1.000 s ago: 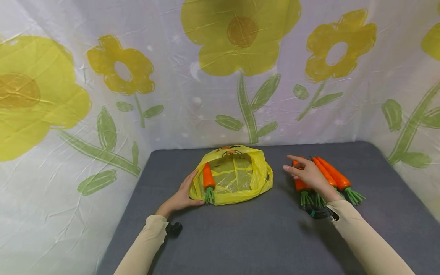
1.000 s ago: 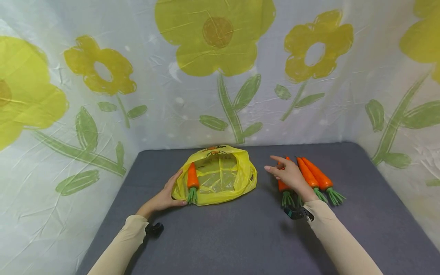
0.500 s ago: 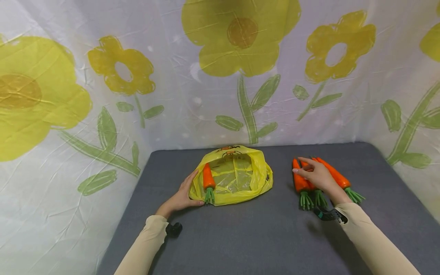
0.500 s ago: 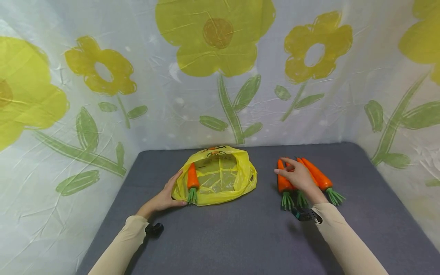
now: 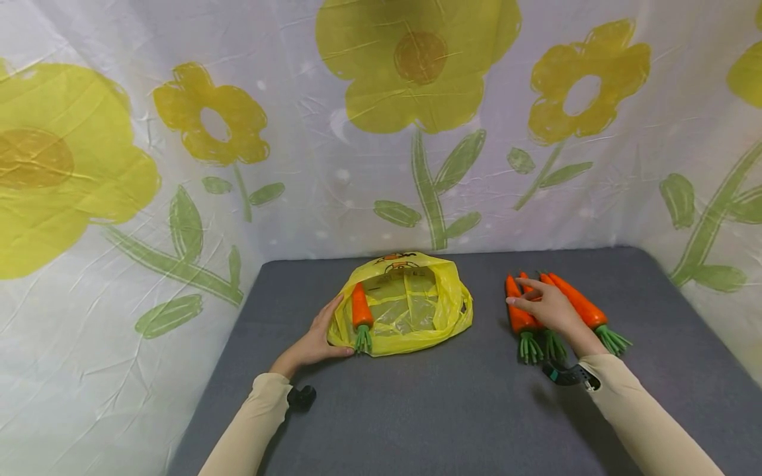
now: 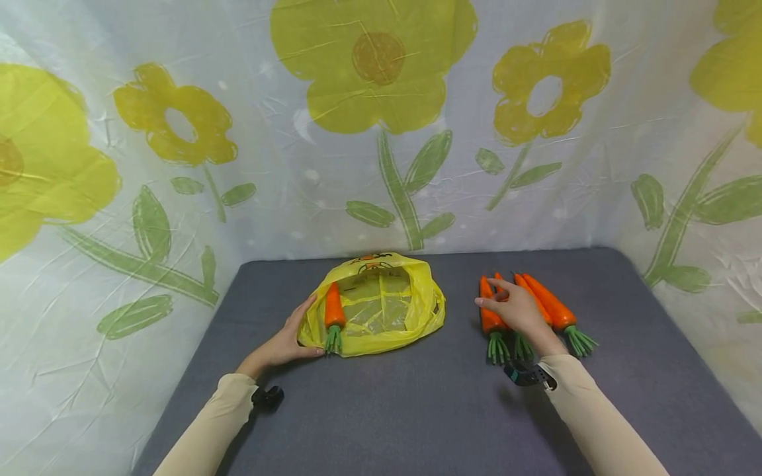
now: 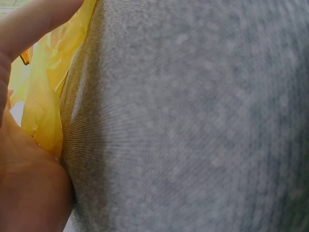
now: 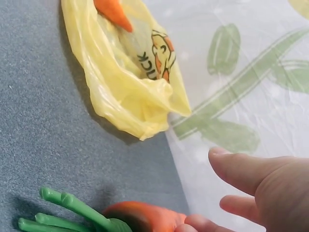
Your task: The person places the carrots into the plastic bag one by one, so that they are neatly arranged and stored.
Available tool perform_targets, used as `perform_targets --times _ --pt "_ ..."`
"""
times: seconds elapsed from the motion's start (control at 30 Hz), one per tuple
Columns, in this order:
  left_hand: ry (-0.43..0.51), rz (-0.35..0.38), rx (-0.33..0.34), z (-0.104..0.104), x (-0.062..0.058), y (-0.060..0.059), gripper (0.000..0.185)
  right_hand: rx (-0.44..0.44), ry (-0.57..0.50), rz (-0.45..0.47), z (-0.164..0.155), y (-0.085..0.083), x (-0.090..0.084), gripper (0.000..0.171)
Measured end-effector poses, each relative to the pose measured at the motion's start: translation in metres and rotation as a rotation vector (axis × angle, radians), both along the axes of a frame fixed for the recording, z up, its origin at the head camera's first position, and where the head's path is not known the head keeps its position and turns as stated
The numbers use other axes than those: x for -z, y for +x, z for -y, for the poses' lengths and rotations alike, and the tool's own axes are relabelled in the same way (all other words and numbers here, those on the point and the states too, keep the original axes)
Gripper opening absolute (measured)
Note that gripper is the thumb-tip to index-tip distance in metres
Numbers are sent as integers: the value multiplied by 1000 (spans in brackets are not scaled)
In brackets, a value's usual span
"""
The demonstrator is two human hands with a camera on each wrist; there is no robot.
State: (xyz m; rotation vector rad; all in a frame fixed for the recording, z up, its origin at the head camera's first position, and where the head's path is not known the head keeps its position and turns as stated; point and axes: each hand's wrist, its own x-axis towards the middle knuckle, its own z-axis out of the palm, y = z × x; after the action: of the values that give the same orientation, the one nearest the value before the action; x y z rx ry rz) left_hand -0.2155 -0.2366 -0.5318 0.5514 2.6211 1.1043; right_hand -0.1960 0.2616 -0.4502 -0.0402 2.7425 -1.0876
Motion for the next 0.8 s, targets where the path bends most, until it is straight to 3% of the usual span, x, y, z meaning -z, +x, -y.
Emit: perform_targets --times 0.63,0.8 --pt "6 0 -4 1 2 -1 118 26 -55 15 5 2 2 78" --pt "-2 5 -6 1 4 -1 117 30 -75 28 6 1 5 82"
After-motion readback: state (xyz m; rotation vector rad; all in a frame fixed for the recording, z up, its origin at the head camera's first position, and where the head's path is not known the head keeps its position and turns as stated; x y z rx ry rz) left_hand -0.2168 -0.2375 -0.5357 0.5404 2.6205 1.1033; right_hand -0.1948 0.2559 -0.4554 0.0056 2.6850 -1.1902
